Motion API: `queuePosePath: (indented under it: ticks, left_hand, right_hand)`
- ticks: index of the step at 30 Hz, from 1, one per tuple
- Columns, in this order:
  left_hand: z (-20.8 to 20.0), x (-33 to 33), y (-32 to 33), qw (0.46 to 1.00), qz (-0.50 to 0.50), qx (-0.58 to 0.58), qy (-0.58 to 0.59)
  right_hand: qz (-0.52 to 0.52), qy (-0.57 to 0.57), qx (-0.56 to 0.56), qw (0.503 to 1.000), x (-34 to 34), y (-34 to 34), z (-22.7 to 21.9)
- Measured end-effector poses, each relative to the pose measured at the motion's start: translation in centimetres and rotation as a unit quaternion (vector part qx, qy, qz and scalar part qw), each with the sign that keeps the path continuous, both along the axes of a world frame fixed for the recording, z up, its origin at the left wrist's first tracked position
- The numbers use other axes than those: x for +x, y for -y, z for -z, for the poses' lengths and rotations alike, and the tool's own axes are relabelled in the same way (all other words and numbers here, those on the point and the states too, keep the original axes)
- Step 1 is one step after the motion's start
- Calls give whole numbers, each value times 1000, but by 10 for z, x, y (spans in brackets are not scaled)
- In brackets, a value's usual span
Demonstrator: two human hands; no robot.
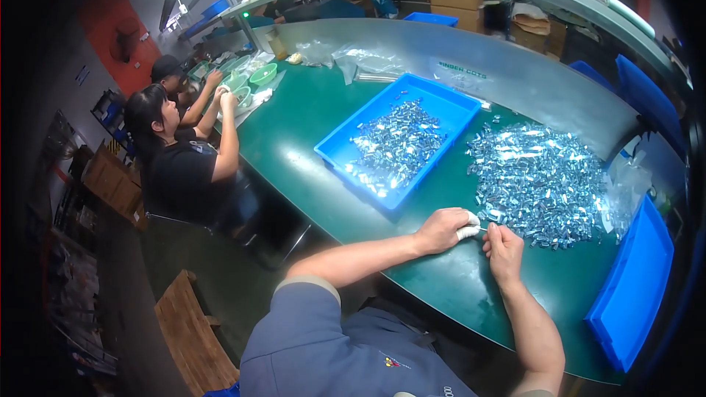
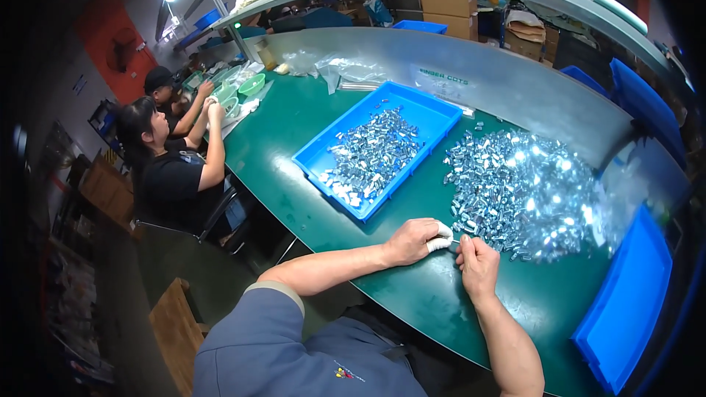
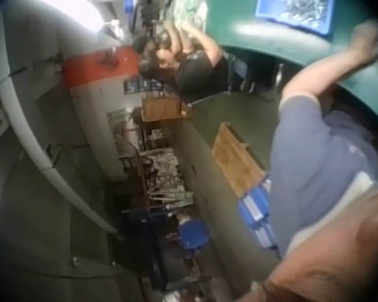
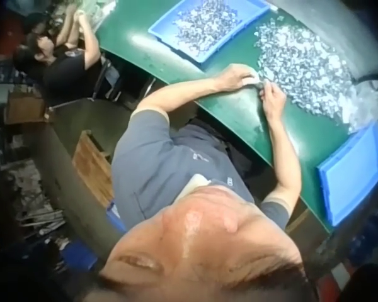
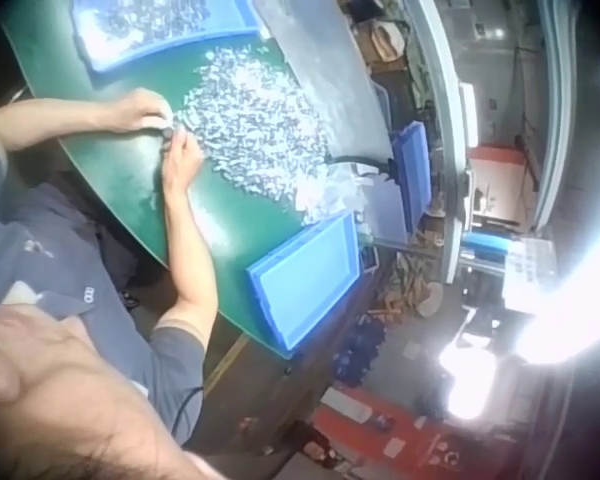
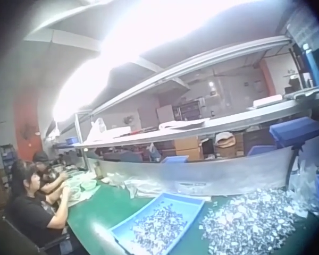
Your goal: The person assembles or inspects small metal parts and white components using tweezers at a green table, taking items from a blue bin.
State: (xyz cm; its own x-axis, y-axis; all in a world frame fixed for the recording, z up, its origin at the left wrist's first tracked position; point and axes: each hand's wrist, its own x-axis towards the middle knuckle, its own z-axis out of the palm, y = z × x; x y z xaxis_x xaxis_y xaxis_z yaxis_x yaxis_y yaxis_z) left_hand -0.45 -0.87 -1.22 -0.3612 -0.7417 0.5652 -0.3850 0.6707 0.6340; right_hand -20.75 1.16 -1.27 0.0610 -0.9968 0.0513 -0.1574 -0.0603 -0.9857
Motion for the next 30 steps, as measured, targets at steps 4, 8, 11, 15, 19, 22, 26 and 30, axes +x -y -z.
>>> queuePosePath:
  ticks: [4,8,11,15,19,22,26,30]
  left_hand:
    - [1,-3,2,1000,1,0,-20]
    - [2,-1,0,1000,14,12,-13]
    - [3,-1,1,999,32,15,-23]
    - [8,4,0,998,47,38,4]
    - [9,5,-3,993,91,67,-31]
    - [9,5,-2,989,96,98,-44]
    - [5,7,-1,987,95,113,-57]
    - [8,8,0,984,103,128,-65]
  right_hand:
    - [-5,3,25,1000,-3,0,-2]
    - [19,80,33,996,2,-5,-6]
    - [11,46,26,999,-11,-4,11]
    - [10,10,16,1000,-13,-12,4]
    - [28,-75,11,997,-11,-18,8]
    - [47,-71,4,996,-13,-23,16]
    - [20,-80,4,997,-15,-24,7]
    - [-6,-73,-8,997,-22,-22,17]
